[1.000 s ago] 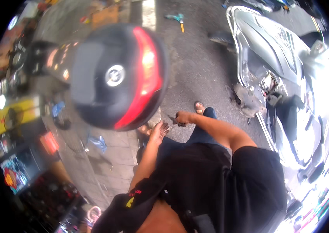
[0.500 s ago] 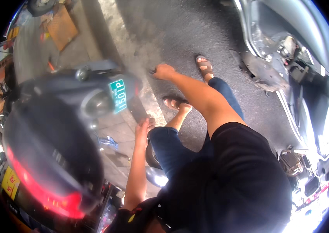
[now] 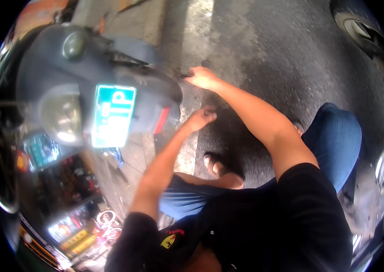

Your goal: The person unscrews panels from a scooter using a power drill, removes a rear license plate with a pair of shears, and sprays lubricant or cleaner onto the brake mechanism and handlebars before reattaching a mirror.

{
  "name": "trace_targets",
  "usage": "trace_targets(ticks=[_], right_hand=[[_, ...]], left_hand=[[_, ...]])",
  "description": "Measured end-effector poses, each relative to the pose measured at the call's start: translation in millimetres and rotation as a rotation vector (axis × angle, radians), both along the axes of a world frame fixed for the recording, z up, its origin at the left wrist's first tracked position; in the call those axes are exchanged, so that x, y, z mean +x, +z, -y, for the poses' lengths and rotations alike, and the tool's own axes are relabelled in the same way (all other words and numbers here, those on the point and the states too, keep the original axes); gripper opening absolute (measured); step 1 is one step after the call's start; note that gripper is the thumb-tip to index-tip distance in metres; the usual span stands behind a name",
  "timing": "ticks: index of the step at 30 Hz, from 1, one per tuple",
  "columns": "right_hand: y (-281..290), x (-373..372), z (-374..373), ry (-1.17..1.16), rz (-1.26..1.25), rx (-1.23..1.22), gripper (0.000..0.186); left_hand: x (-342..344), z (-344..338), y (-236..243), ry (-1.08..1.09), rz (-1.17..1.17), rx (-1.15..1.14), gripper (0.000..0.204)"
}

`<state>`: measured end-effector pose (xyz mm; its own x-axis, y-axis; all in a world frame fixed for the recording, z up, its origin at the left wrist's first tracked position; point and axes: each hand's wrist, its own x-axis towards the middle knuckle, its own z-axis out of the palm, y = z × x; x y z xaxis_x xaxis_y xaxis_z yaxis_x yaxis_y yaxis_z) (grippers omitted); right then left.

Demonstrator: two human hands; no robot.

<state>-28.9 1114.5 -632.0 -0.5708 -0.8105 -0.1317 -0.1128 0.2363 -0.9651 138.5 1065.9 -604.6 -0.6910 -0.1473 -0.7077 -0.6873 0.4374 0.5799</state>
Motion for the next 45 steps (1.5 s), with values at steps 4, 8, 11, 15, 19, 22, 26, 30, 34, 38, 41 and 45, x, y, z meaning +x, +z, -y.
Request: trace_targets(ticks=[4, 8, 11, 15, 19, 22, 26, 30, 34, 38, 41, 45], right_hand=[[-50.5, 3.6, -33.8, -0.111, 0.167, 0.589, 0.052], [-39.3, 88.8, -32.6, 0.144, 0.141, 0.548, 0.045], [-42.6, 129.5, -12.0, 0.093, 0.010, 0.278, 0.048], [10.2, 160.8, 18.0, 0.309, 0.651, 0.012, 0.033], [46.9, 173.7, 31.1, 0.224, 0.702, -0.033, 0.044], [29.8, 200.7, 32.2, 0.208, 0.897, -0.124, 0.044], [33.7, 192.3, 19.3, 0.067, 0.702, -0.077, 0.057], [83.0, 209.8, 21.6, 0.022, 0.221, -0.007, 0.060], [53.8, 181.7, 42.0, -0.058, 0.029, 0.012, 0.056], [48.9, 180.2, 62.2, -0.038, -0.008, -0.011, 0.077], [45.6, 180.5, 58.9, -0.050, -0.045, 0.008, 0.078], [40.0, 176.8, 57.0, -0.035, -0.066, 0.015, 0.083]], left_hand=[[-2.5, 28.3, -12.5, -0.957, 0.218, -0.448, 0.052], [28.9, 64.7, 43.5, -0.630, 0.415, -0.064, 0.051], [23.9, 73.1, 87.2, -0.846, 0.373, -0.295, 0.051], [83.1, 133.8, 84.3, -0.720, 0.254, -0.544, 0.049], [126.4, 178.4, 37.4, -0.152, -0.148, -0.152, 0.049], [161.6, 183.6, -11.4, 0.457, -0.307, 0.375, 0.057], [117.5, 135.5, -0.2, 0.731, -0.644, 0.579, 0.051], [102.1, 135.1, 3.5, 0.868, -0.736, 0.635, 0.038], [76.7, 145.2, 16.8, 0.815, -0.824, 0.629, 0.028], [74.5, 167.1, -10.7, 0.846, -0.784, 0.766, 0.022], [75.4, 169.8, -24.3, 0.775, -0.815, 0.765, 0.027], [74.5, 167.9, -27.2, 0.765, -0.841, 0.855, 0.027]])
